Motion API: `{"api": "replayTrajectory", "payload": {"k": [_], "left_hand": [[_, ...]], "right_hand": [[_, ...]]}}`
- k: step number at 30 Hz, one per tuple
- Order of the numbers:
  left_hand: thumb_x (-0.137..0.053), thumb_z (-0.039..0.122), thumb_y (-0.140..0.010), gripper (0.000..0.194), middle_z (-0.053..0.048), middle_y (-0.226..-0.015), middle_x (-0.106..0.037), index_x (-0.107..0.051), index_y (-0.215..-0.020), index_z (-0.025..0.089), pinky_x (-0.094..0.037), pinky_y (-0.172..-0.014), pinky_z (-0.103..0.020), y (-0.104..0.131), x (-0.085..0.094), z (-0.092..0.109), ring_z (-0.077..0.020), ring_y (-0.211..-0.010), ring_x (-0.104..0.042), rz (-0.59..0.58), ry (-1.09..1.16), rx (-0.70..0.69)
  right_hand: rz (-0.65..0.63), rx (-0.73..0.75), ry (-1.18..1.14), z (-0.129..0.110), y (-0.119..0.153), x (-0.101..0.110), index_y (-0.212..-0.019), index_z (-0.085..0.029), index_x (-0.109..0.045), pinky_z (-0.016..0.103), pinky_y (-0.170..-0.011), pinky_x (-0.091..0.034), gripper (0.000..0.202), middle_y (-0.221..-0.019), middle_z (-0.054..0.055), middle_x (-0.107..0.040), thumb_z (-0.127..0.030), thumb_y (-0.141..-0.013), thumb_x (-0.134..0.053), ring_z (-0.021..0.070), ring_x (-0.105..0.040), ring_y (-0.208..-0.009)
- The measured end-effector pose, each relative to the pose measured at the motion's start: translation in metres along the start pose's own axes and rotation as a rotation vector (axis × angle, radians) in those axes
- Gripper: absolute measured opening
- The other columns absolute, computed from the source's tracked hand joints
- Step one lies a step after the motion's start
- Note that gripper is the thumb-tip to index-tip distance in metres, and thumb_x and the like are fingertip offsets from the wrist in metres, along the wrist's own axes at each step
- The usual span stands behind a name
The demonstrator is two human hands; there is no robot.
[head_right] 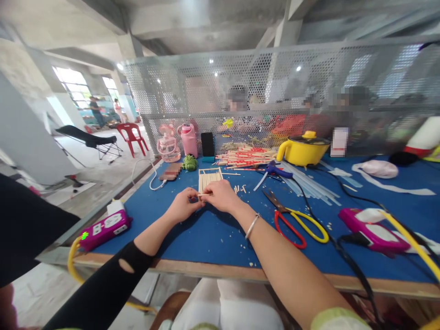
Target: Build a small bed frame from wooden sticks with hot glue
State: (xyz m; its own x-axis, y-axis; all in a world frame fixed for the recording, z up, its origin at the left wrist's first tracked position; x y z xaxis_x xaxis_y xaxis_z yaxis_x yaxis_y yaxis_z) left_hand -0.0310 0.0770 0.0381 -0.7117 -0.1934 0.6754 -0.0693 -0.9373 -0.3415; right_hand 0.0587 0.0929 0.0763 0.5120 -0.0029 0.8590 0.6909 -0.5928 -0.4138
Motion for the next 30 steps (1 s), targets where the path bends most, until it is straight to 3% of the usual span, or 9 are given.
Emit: {"api": "replayTrajectory", "payload": {"k": [8, 14, 21, 30], "left_hand": [[-0.067, 0.028, -0.070, 0.012, 0.000, -0.078, -0.056, -0.066, -0.076, 0.018, -0.043, -0.069, -0.026, -0.0006, -0.0011, -0.0011, -0.0142, -0.073, -0.054, -0.005, -0.002, -0.001], [-0.071, 0.026, -0.065, 0.025, -0.002, -0.083, -0.056, -0.067, -0.088, 0.017, -0.043, -0.070, -0.027, 0.0005, -0.0013, -0.0019, -0.0152, -0.074, -0.054, -0.015, -0.008, 0.000], [-0.068, 0.024, -0.067, 0.012, 0.000, -0.077, -0.055, -0.067, -0.078, 0.019, -0.044, -0.069, -0.026, -0.0002, -0.0010, -0.0019, -0.0141, -0.073, -0.054, 0.009, -0.002, 0.008], [-0.068, 0.026, -0.067, 0.010, 0.001, -0.074, -0.056, -0.065, -0.071, 0.018, -0.042, -0.065, -0.024, 0.0006, 0.0026, -0.0005, -0.0132, -0.069, -0.054, 0.033, 0.012, 0.029]], "right_hand": [[-0.007, -0.005, -0.002, 0.0009, -0.0002, -0.0021, -0.072, -0.018, -0.070, 0.025, -0.069, -0.033, 0.017, -0.069, 0.000, -0.069, -0.030, -0.080, -0.061, 0.0124, -0.058, -0.068], [-0.001, -0.007, -0.003, 0.0004, 0.0001, -0.0016, -0.072, -0.018, -0.070, 0.025, -0.067, -0.033, 0.019, -0.069, 0.001, -0.070, -0.031, -0.081, -0.060, 0.0120, -0.058, -0.067], [-0.003, -0.002, 0.004, 0.0012, 0.0001, -0.0016, -0.072, -0.018, -0.070, 0.025, -0.065, -0.033, 0.018, -0.067, 0.000, -0.069, -0.031, -0.080, -0.060, 0.0116, -0.057, -0.063], [-0.004, 0.026, 0.016, -0.0001, 0.0020, -0.0012, -0.071, -0.018, -0.070, 0.025, -0.069, -0.032, 0.016, -0.067, 0.000, -0.069, -0.029, -0.079, -0.061, 0.0113, -0.057, -0.064]]}}
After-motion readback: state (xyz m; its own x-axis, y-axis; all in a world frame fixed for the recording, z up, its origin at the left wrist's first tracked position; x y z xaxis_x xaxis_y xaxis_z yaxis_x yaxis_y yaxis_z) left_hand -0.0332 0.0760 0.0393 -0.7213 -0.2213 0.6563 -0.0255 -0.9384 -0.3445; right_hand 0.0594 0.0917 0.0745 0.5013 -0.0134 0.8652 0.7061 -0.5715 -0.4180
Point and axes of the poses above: each hand's wrist, its own y-axis away from the middle knuckle, its own x-axis out of the back of the hand, z = x × y, the point moved 10 cm from there along -y, towards the middle knuckle
